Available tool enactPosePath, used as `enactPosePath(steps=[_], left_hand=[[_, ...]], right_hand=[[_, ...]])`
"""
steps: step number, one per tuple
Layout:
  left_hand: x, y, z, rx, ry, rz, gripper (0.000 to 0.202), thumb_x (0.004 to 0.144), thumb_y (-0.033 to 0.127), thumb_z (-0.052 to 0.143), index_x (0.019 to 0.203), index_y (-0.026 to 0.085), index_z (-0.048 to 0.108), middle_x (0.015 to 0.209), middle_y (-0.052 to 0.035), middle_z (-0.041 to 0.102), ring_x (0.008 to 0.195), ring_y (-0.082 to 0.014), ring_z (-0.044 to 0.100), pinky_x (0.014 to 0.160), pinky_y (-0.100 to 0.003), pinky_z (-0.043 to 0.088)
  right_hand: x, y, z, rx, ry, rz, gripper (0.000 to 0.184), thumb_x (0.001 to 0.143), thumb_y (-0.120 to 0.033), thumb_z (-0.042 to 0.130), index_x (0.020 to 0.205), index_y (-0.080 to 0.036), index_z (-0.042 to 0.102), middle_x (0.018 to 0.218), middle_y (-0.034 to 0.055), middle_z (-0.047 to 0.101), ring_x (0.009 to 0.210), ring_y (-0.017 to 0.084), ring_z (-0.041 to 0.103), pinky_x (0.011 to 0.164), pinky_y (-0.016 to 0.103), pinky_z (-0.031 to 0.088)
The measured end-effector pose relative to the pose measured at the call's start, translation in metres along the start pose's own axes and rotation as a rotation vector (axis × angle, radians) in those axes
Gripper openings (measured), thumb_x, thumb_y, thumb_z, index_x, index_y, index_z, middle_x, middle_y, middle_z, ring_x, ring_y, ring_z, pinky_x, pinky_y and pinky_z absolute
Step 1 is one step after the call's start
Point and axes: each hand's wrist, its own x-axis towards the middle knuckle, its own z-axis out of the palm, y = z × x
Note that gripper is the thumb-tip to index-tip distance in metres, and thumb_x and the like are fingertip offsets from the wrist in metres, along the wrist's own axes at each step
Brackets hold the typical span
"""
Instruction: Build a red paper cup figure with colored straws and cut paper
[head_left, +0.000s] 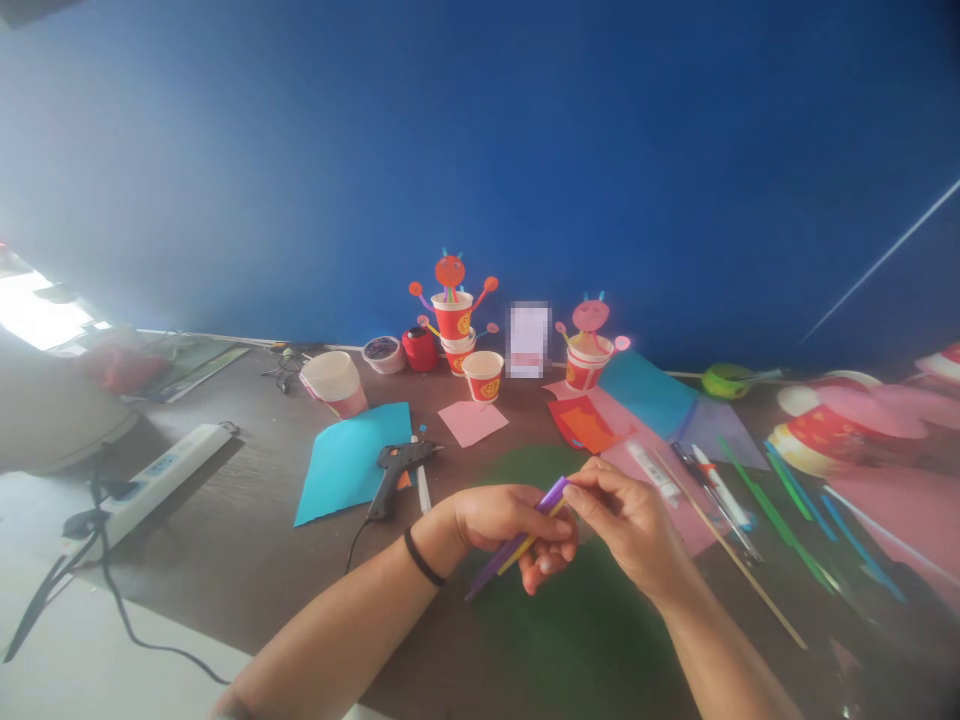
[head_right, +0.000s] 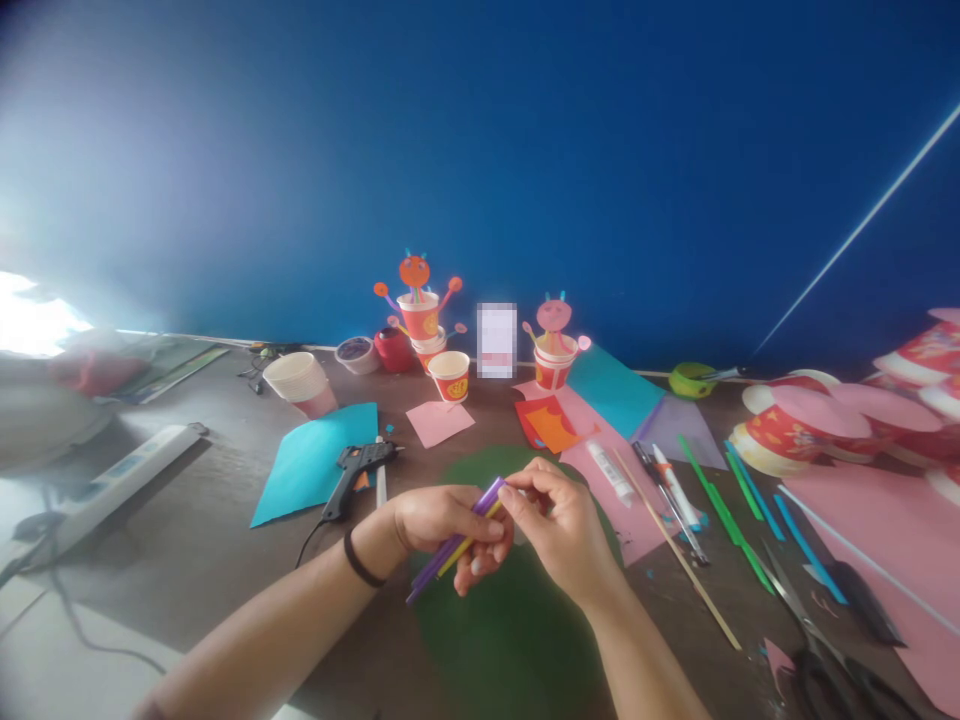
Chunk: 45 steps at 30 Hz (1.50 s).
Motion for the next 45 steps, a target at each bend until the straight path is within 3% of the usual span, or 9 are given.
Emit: enactPosePath(steps=[16, 25, 32, 39, 45], left_hand=[[0.003, -0.004, -0.004, 0.008, -0.06, -0.036, 0.033, 0.073, 0.044, 0.064, 0.074, 0.011, 0.06, 0.053, 0.0005, 0.052, 0.046, -0.0125, 0.057, 0.038, -0.022, 0.05], [-0.001, 0.0, 0.001, 0.078, -0.009, -0.075, 0.027, 0.075, 0.037, 0.062, 0.07, 0.011, 0.061, 0.052, 0.0005, 0.053, 0.043, -0.0114, 0.056, 0.039, -0.021, 0.051], [0.003, -0.005, -0.009, 0.123, -0.043, -0.128, 0.024, 0.075, 0.036, 0.062, 0.073, 0.012, 0.061, 0.054, -0.0005, 0.058, 0.044, -0.0132, 0.059, 0.041, -0.023, 0.052], [0.008, -0.007, -0.011, 0.147, -0.125, -0.131, 0.022, 0.073, 0.035, 0.063, 0.072, 0.013, 0.061, 0.055, -0.0001, 0.057, 0.046, -0.0146, 0.06, 0.043, -0.027, 0.053], [0.007, -0.008, -0.009, 0.135, -0.094, -0.084, 0.028, 0.072, 0.041, 0.066, 0.075, 0.014, 0.061, 0.055, 0.0012, 0.057, 0.045, -0.0127, 0.059, 0.044, -0.024, 0.052]], right_hand=[[0.001, -0.004, -0.001, 0.005, -0.042, 0.028, 0.023, 0.085, -0.04, 0.055, 0.08, -0.02, 0.065, 0.072, -0.0005, 0.049, 0.065, 0.014, 0.048, 0.06, 0.027, 0.038], [0.002, -0.007, -0.003, 0.03, -0.077, 0.055, 0.023, 0.082, -0.041, 0.059, 0.079, -0.02, 0.067, 0.07, -0.0013, 0.049, 0.065, 0.014, 0.049, 0.06, 0.026, 0.04], [0.002, -0.006, -0.005, 0.009, -0.117, 0.092, 0.023, 0.081, -0.041, 0.06, 0.076, -0.02, 0.067, 0.069, -0.0015, 0.048, 0.064, 0.013, 0.047, 0.058, 0.025, 0.037], [-0.001, 0.0, -0.006, -0.002, -0.134, 0.122, 0.021, 0.081, -0.04, 0.061, 0.082, -0.022, 0.07, 0.07, -0.0011, 0.049, 0.067, 0.014, 0.048, 0.06, 0.026, 0.038], [0.0, -0.002, -0.008, -0.054, -0.117, 0.139, 0.023, 0.08, -0.042, 0.061, 0.078, -0.021, 0.069, 0.066, -0.0013, 0.051, 0.065, 0.014, 0.049, 0.059, 0.026, 0.038]])
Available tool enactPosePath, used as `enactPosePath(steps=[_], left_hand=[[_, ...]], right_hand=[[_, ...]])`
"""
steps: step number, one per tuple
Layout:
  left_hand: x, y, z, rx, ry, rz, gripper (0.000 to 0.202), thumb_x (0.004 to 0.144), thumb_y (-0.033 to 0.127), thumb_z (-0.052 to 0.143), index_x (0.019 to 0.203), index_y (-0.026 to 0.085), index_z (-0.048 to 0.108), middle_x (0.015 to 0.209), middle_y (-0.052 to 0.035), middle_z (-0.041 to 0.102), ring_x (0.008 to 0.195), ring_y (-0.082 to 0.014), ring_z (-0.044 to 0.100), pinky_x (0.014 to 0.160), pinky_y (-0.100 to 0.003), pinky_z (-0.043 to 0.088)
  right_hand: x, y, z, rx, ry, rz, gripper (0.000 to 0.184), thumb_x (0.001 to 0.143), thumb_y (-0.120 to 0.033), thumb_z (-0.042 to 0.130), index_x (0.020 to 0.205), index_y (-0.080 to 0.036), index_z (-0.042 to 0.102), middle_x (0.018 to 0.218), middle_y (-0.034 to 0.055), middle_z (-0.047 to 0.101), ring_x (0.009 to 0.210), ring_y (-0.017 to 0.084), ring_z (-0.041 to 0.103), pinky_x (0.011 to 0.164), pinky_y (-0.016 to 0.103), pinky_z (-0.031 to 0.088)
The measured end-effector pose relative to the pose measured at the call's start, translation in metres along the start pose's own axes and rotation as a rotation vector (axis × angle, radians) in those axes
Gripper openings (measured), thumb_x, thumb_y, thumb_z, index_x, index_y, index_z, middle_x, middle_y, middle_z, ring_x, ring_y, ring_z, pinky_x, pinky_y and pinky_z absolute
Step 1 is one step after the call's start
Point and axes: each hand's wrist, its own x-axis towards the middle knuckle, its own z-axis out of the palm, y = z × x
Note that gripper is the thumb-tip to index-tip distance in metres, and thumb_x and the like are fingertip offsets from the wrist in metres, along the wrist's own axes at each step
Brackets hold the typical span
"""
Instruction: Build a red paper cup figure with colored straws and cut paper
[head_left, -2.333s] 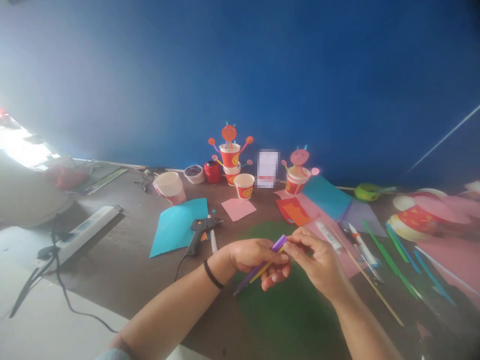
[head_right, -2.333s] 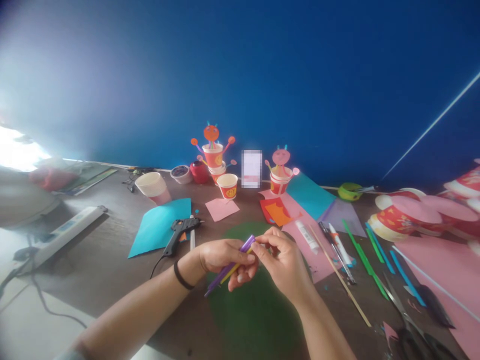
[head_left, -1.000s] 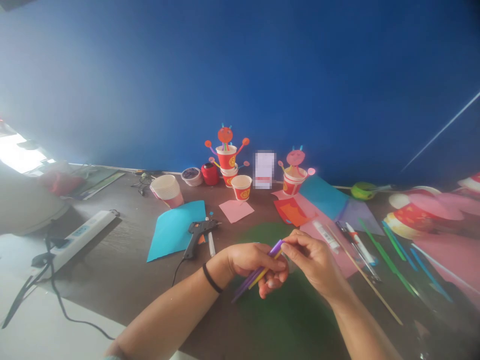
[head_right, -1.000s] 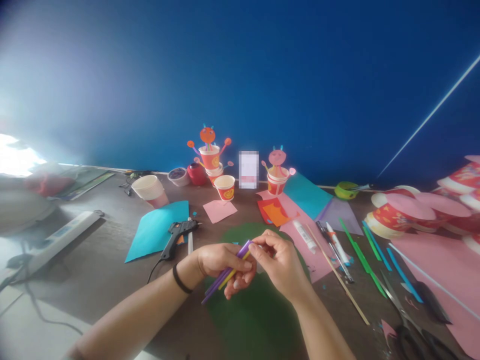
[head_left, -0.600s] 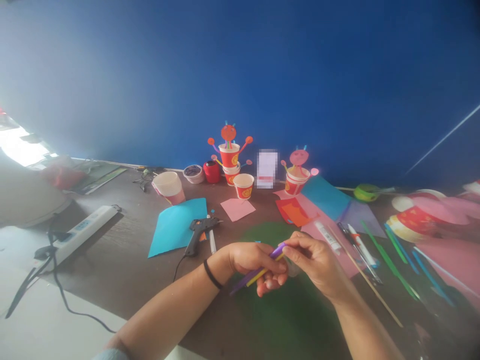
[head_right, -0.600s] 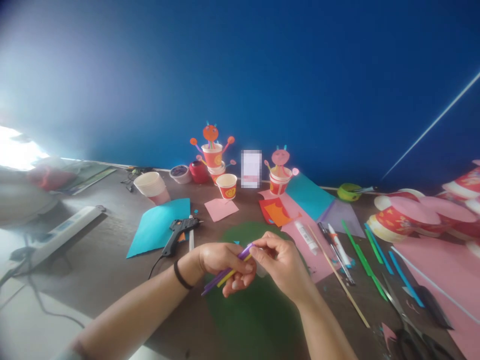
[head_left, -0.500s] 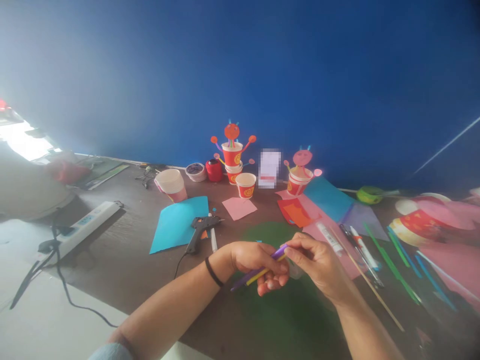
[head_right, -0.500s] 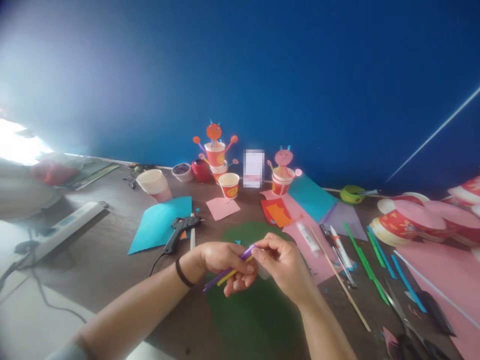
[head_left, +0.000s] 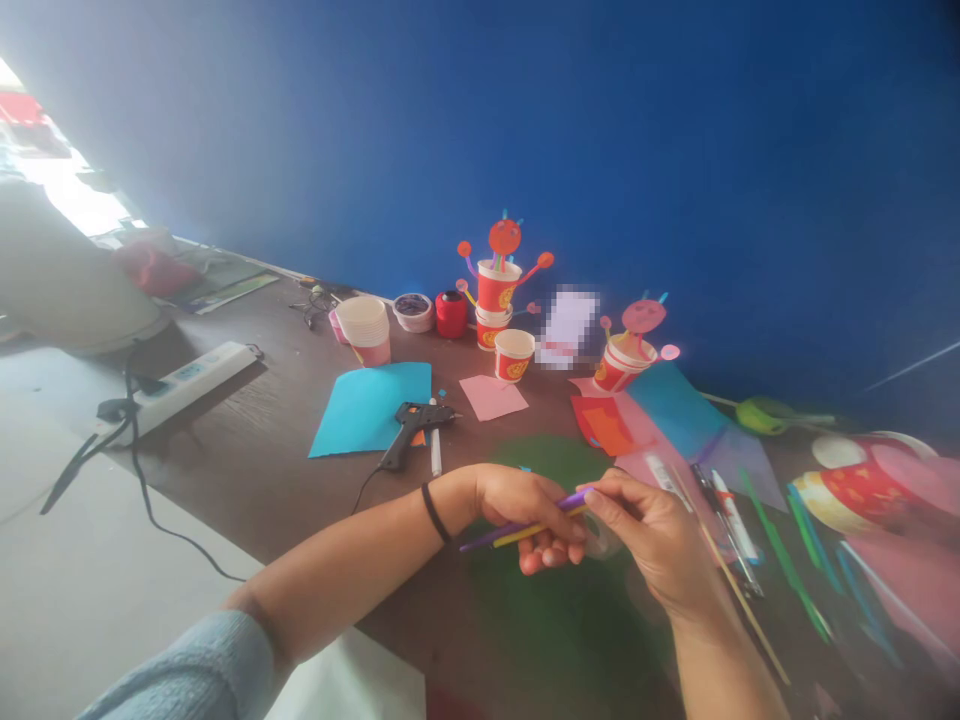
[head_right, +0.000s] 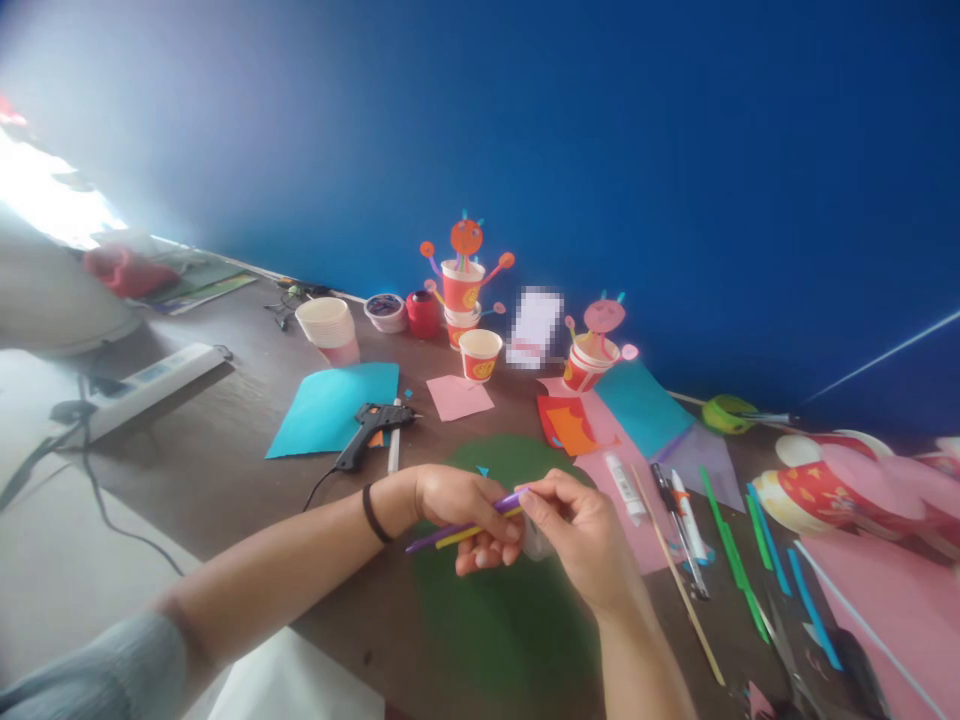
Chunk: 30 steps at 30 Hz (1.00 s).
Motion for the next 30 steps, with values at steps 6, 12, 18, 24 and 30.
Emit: enactPosePath(steps=[6, 12, 18, 24, 30], left_hand=[[-0.004, 0.004, 0.0, 0.047, 0.105, 0.107, 0.029, 0.07, 0.038, 0.072, 0.081, 0.013, 0.061, 0.057, 0.003, 0.058, 0.047, -0.0115, 0.061, 0.05, -0.023, 0.053], [-0.009, 0.011, 0.002, 0.049, 0.247, 0.245, 0.042, 0.07, 0.05, 0.068, 0.09, 0.014, 0.06, 0.066, -0.0011, 0.065, 0.056, -0.0136, 0.064, 0.058, -0.025, 0.052], [-0.006, 0.011, 0.012, 0.321, 0.566, 0.313, 0.028, 0.081, 0.042, 0.056, 0.083, 0.014, 0.061, 0.07, -0.0015, 0.065, 0.057, -0.0116, 0.063, 0.057, -0.022, 0.048], [-0.003, 0.012, 0.017, 0.433, 0.678, 0.301, 0.023, 0.079, 0.036, 0.055, 0.075, 0.013, 0.061, 0.068, -0.0017, 0.065, 0.055, -0.0113, 0.062, 0.051, -0.019, 0.045], [-0.009, 0.018, 0.014, 0.348, 0.668, 0.299, 0.022, 0.078, 0.033, 0.056, 0.075, 0.012, 0.062, 0.071, -0.0044, 0.066, 0.054, -0.0105, 0.061, 0.051, -0.019, 0.045]], right_hand=[[0.002, 0.004, -0.003, 0.005, 0.024, 0.039, 0.022, 0.08, -0.041, 0.062, 0.078, -0.02, 0.069, 0.071, 0.0011, 0.062, 0.07, 0.017, 0.055, 0.066, 0.029, 0.042], [0.004, 0.014, -0.003, 0.023, 0.132, 0.067, 0.022, 0.077, -0.042, 0.064, 0.078, -0.02, 0.069, 0.071, 0.0012, 0.066, 0.068, 0.017, 0.058, 0.065, 0.028, 0.044], [0.005, 0.014, -0.002, 0.001, 0.216, 0.117, 0.024, 0.075, -0.044, 0.065, 0.079, -0.021, 0.071, 0.074, 0.0019, 0.069, 0.073, 0.02, 0.061, 0.066, 0.029, 0.045], [0.006, 0.016, 0.0, 0.019, 0.214, 0.152, 0.029, 0.074, -0.046, 0.065, 0.08, -0.019, 0.071, 0.073, 0.0028, 0.067, 0.07, 0.02, 0.059, 0.063, 0.029, 0.044], [0.001, 0.008, -0.006, 0.024, 0.108, 0.115, 0.041, 0.082, -0.04, 0.058, 0.118, -0.021, 0.056, 0.074, -0.0011, 0.055, 0.066, 0.014, 0.051, 0.06, 0.026, 0.04]])
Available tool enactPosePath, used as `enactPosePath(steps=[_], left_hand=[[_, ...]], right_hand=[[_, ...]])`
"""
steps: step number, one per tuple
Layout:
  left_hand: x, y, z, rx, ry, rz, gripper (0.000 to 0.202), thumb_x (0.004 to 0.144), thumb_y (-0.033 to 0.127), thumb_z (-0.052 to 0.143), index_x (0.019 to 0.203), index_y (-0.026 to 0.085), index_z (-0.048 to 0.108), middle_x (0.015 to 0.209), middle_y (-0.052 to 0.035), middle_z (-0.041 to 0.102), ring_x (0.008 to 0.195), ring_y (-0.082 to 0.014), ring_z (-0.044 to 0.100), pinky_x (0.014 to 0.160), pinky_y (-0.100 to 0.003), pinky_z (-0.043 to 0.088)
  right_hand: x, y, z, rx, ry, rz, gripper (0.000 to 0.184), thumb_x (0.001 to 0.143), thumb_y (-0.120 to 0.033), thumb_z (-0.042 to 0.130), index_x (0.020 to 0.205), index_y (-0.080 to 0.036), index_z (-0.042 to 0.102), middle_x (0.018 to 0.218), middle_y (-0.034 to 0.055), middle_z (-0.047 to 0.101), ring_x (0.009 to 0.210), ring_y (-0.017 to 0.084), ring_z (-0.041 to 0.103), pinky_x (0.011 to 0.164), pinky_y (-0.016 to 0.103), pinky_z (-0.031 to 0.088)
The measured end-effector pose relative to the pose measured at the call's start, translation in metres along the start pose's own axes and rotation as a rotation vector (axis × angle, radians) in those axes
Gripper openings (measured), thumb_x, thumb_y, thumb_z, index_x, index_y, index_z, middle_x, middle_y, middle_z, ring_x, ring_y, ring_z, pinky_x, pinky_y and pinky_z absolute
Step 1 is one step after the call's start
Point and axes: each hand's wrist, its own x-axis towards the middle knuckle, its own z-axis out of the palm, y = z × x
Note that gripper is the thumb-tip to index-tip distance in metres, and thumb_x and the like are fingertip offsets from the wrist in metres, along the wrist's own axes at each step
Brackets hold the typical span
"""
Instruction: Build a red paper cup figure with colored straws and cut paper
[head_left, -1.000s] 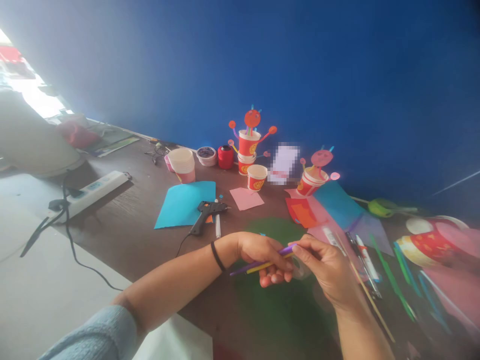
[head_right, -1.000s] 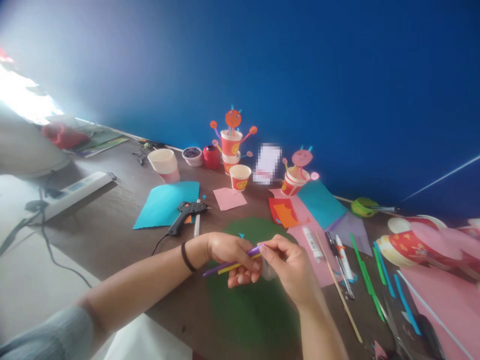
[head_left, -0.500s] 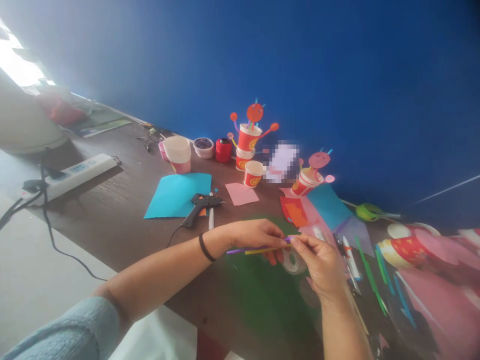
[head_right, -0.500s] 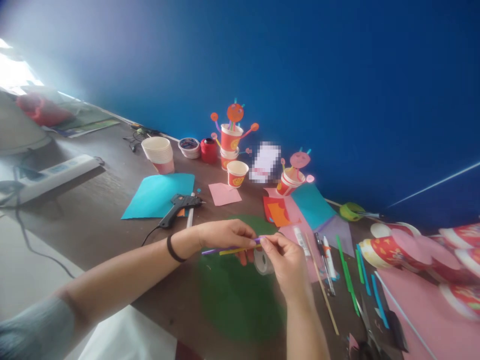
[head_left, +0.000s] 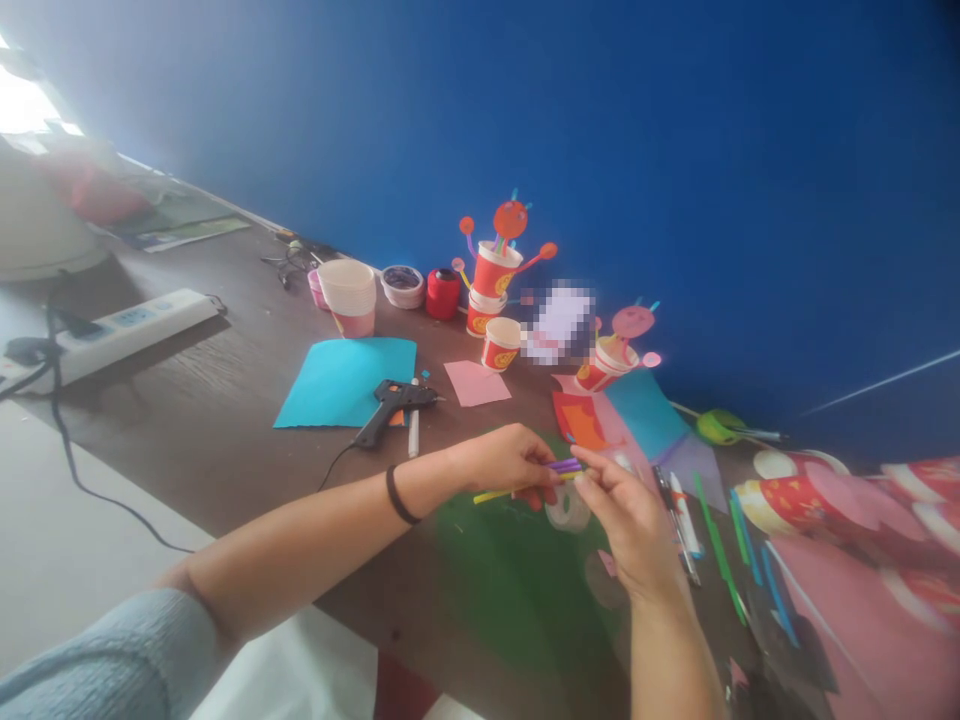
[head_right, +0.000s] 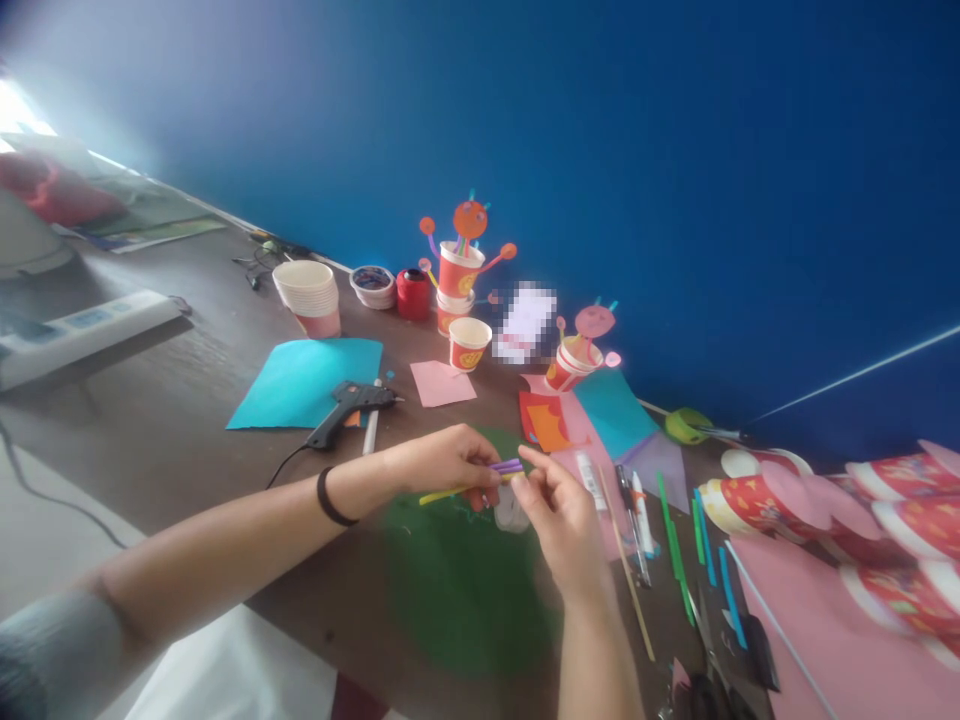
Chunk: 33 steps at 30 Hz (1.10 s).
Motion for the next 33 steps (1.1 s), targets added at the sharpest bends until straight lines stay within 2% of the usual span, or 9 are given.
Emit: enactPosePath(steps=[2, 6, 12, 17, 19, 22, 30, 33], left_hand=[[-0.001, 0.002, -0.003, 0.001, 0.022, 0.016, 0.021, 0.078, 0.032, 0.056, 0.074, 0.012, 0.062, 0.071, -0.0045, 0.067, 0.054, -0.0105, 0.061, 0.052, -0.02, 0.046], [-0.004, 0.005, -0.008, 0.007, 0.043, 0.017, 0.018, 0.078, 0.029, 0.055, 0.073, 0.012, 0.061, 0.071, -0.0042, 0.068, 0.053, -0.01, 0.061, 0.053, -0.02, 0.047], [-0.008, 0.011, -0.009, 0.064, 0.036, -0.028, 0.015, 0.08, 0.024, 0.054, 0.073, 0.012, 0.06, 0.07, -0.003, 0.069, 0.049, -0.0078, 0.06, 0.047, -0.017, 0.042], [-0.009, 0.012, -0.009, 0.082, -0.005, -0.046, 0.005, 0.077, 0.017, 0.054, 0.08, 0.014, 0.057, 0.07, -0.001, 0.068, 0.048, -0.0073, 0.059, 0.051, -0.019, 0.045], [-0.009, 0.012, -0.008, 0.074, -0.041, -0.063, 0.007, 0.077, 0.015, 0.054, 0.083, 0.015, 0.054, 0.069, 0.0003, 0.068, 0.048, -0.0073, 0.059, 0.053, -0.02, 0.046], [-0.01, 0.012, -0.009, 0.075, -0.073, -0.068, 0.005, 0.076, 0.014, 0.054, 0.08, 0.015, 0.052, 0.071, 0.0, 0.068, 0.049, -0.0072, 0.059, 0.054, -0.021, 0.047], [-0.011, 0.015, -0.011, 0.262, -0.108, -0.052, 0.003, 0.073, 0.015, 0.054, 0.072, 0.014, 0.057, 0.073, -0.0023, 0.069, 0.052, -0.0088, 0.06, 0.051, -0.02, 0.046], [-0.009, 0.011, -0.012, 0.25, -0.145, -0.061, 0.006, 0.073, 0.018, 0.054, 0.074, 0.014, 0.058, 0.072, -0.0023, 0.069, 0.052, -0.0098, 0.06, 0.054, -0.022, 0.048]], right_hand=[[-0.003, -0.005, -0.002, -0.081, -0.021, -0.089, 0.046, 0.083, -0.033, 0.054, 0.127, -0.021, 0.046, 0.074, -0.0024, 0.05, 0.063, 0.013, 0.047, 0.059, 0.026, 0.039], [-0.007, -0.013, 0.0, -0.289, 0.015, -0.284, 0.053, 0.08, -0.019, 0.05, 0.132, -0.02, 0.037, 0.073, -0.0027, 0.046, 0.068, 0.015, 0.047, 0.07, 0.03, 0.041], [-0.01, -0.011, 0.006, -0.547, -0.003, -0.437, 0.062, 0.081, -0.012, 0.048, 0.138, -0.021, 0.028, 0.079, -0.0004, 0.051, 0.074, 0.016, 0.049, 0.076, 0.032, 0.042], [-0.011, -0.009, 0.006, -0.644, -0.001, -0.52, 0.06, 0.083, -0.011, 0.047, 0.139, -0.023, 0.029, 0.089, 0.0031, 0.055, 0.08, 0.018, 0.052, 0.078, 0.032, 0.044], [-0.012, -0.008, 0.005, -0.678, -0.006, -0.566, 0.058, 0.085, -0.011, 0.047, 0.139, -0.023, 0.03, 0.09, 0.0043, 0.056, 0.082, 0.019, 0.053, 0.077, 0.033, 0.045], [-0.011, -0.008, 0.006, -0.729, -0.004, -0.62, 0.057, 0.086, -0.011, 0.046, 0.139, -0.023, 0.029, 0.09, 0.0052, 0.056, 0.082, 0.02, 0.054, 0.076, 0.035, 0.045], [-0.014, -0.013, 0.01, -0.872, -0.025, -0.642, 0.055, 0.089, -0.014, 0.044, 0.141, -0.02, 0.027, 0.09, 0.008, 0.056, 0.086, 0.023, 0.054, 0.078, 0.041, 0.045], [-0.015, -0.014, 0.011, -0.87, -0.025, -0.646, 0.055, 0.089, -0.013, 0.044, 0.141, -0.021, 0.027, 0.089, 0.0076, 0.055, 0.085, 0.023, 0.054, 0.077, 0.04, 0.045]])
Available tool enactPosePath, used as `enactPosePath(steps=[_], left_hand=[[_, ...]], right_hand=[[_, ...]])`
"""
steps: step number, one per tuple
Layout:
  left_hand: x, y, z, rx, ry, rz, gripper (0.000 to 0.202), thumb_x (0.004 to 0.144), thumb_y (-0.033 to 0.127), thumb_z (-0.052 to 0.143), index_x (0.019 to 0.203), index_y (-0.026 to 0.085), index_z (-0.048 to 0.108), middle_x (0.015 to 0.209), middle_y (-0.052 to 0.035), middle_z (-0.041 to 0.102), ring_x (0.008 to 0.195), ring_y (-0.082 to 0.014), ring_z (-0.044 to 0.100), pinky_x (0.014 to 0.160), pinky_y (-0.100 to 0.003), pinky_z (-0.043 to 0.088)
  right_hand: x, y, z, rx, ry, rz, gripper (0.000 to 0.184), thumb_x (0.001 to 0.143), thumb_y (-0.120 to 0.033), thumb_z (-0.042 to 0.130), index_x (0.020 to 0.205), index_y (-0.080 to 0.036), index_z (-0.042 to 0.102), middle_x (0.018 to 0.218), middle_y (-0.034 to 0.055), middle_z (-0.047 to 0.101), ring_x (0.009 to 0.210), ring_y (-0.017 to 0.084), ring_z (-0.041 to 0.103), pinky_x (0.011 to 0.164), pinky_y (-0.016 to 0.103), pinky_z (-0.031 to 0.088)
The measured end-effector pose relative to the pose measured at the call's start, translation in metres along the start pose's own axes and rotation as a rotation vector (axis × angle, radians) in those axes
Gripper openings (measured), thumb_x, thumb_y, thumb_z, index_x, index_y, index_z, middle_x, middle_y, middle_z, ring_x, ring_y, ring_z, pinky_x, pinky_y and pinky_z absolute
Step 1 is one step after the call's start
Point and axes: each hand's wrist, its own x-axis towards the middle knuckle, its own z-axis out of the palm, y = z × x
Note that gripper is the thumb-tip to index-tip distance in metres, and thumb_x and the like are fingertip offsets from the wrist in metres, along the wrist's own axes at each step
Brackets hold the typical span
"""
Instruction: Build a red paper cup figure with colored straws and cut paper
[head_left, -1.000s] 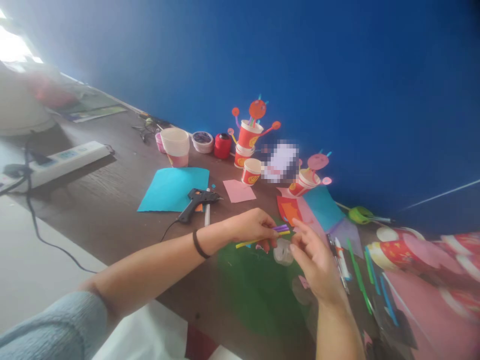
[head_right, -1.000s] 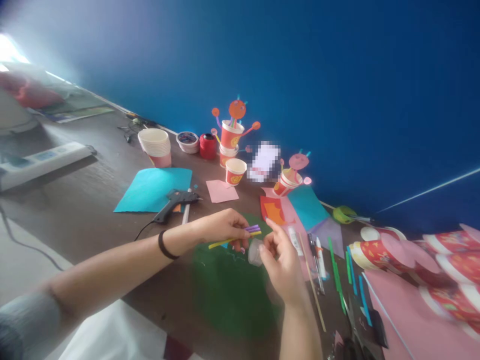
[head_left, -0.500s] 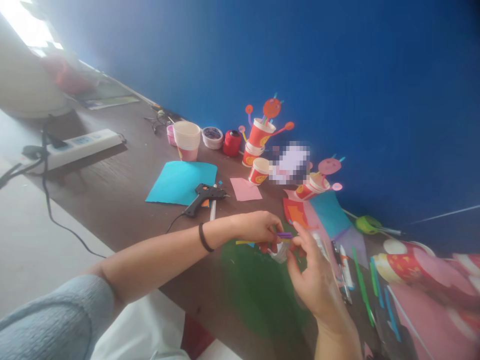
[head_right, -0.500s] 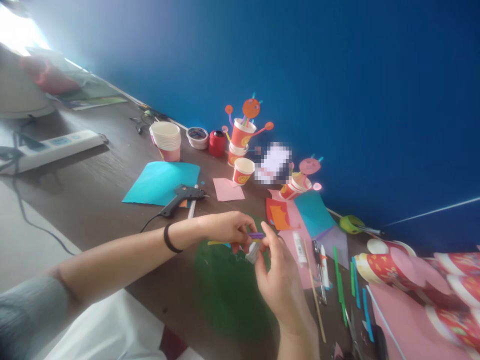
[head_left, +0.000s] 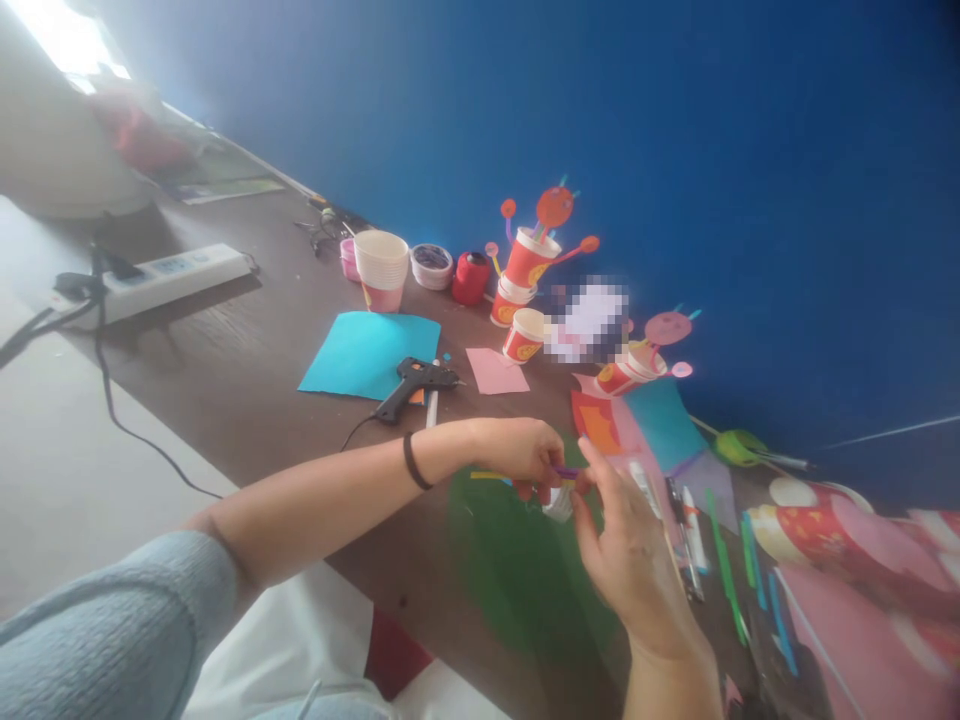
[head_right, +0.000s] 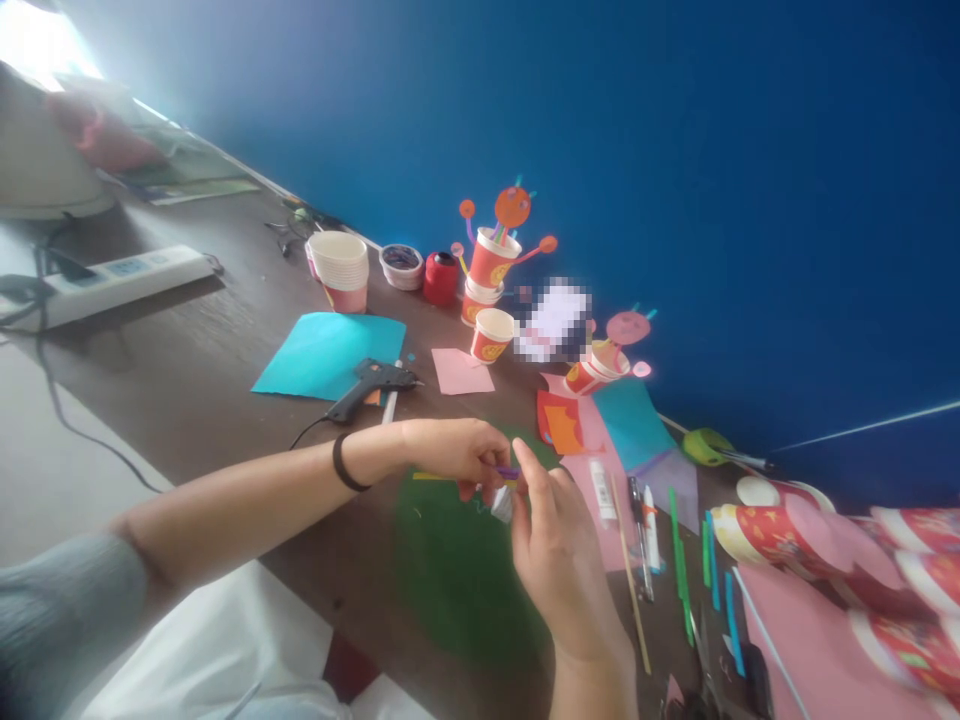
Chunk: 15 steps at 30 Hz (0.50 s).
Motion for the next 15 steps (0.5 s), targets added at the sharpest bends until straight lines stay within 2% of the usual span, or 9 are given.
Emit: enactPosePath(steps=[5, 9, 15], left_hand=[[0.005, -0.011, -0.002, -0.06, -0.101, 0.011, 0.008, 0.073, 0.023, 0.055, 0.075, 0.015, 0.057, 0.071, -0.0021, 0.069, 0.052, -0.0117, 0.06, 0.056, -0.026, 0.05], [0.006, -0.014, -0.003, -0.121, -0.098, 0.001, 0.01, 0.074, 0.025, 0.057, 0.075, 0.016, 0.055, 0.071, -0.0014, 0.07, 0.054, -0.0113, 0.061, 0.058, -0.026, 0.049], [0.005, -0.013, -0.003, -0.058, -0.092, -0.001, 0.009, 0.075, 0.024, 0.058, 0.075, 0.015, 0.054, 0.072, -0.0011, 0.07, 0.054, -0.0103, 0.062, 0.055, -0.022, 0.048]], right_hand=[[0.002, 0.001, 0.001, 0.006, 0.016, -0.023, 0.057, 0.088, -0.012, 0.045, 0.141, -0.022, 0.027, 0.093, 0.0073, 0.056, 0.087, 0.022, 0.053, 0.078, 0.04, 0.045], [0.002, 0.001, 0.002, 0.052, 0.053, 0.009, 0.056, 0.088, -0.013, 0.046, 0.14, -0.022, 0.027, 0.087, 0.0047, 0.056, 0.084, 0.02, 0.053, 0.079, 0.037, 0.045], [0.001, -0.003, 0.006, 0.084, 0.094, 0.116, 0.056, 0.086, -0.016, 0.047, 0.139, -0.022, 0.028, 0.085, 0.0026, 0.056, 0.078, 0.018, 0.054, 0.074, 0.033, 0.047]])
